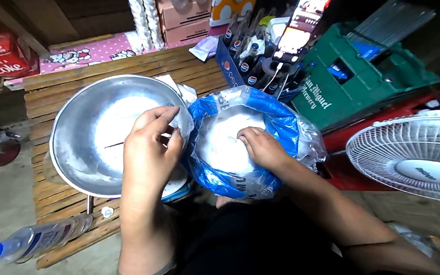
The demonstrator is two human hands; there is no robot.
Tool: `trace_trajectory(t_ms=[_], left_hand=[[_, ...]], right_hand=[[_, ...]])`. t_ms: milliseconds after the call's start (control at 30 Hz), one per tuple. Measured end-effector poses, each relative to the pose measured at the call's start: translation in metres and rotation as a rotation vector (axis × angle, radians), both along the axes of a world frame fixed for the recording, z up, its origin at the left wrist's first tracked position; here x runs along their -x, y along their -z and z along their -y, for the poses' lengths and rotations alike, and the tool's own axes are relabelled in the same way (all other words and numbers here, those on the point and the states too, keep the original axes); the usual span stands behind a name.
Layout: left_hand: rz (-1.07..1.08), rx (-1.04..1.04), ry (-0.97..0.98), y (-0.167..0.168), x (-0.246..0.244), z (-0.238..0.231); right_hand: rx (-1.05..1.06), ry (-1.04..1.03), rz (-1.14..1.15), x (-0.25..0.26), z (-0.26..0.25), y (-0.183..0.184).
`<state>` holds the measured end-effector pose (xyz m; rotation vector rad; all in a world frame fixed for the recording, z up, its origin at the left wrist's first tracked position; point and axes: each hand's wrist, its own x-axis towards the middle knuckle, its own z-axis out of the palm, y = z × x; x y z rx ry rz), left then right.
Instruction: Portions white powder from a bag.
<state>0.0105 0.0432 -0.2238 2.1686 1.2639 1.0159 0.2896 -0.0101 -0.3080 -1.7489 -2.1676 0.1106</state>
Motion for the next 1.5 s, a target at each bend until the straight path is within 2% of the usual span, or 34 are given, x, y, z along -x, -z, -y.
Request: trace_trajectory(t_ms=[100,300,533,800,1000,1133,1333,1500], left_hand=[[-0.011,0.003,0.004,-0.002,0.0,0.001],[-0.005,-0.004,0.004,-0.003,0.0,0.002],[-0.009,0.005,-0.012,0.0,-0.001,-0.001],[-0.013,0.01,-0.012,-0.001,-0.002,-0.001],[-0.019,0.014,-0.013,-0.001,-0.004,-0.001],[-0.023,0.01,-0.008,0.0,-0.003,-0.002],[-0.025,0.003,0.005,0.0,-0.004,-0.001],[-0.016,-0.001,0.001,0.0,-0.003,-0.001]], right_hand=[[-0.06,0.004,0.045,-0.002,-0.003,-0.007],[0.066,-0.01,0.003,0.003,-0.006,0.026],[0.003,-0.025,-0.027,-0.006,-0.006,0.011],[0.1,-0.006,-0.055,-0.003,-0.007,0.019],[0.03,0.056,-0.065,-0.013,-0.01,0.015],[0.066,-0.007,-0.086,-0.001,0.0,0.019],[0.071,0.007,-0.268,-0.008,0.004,0.018],[0.278,0.294,-0.686,-0.028,0.003,0.02]])
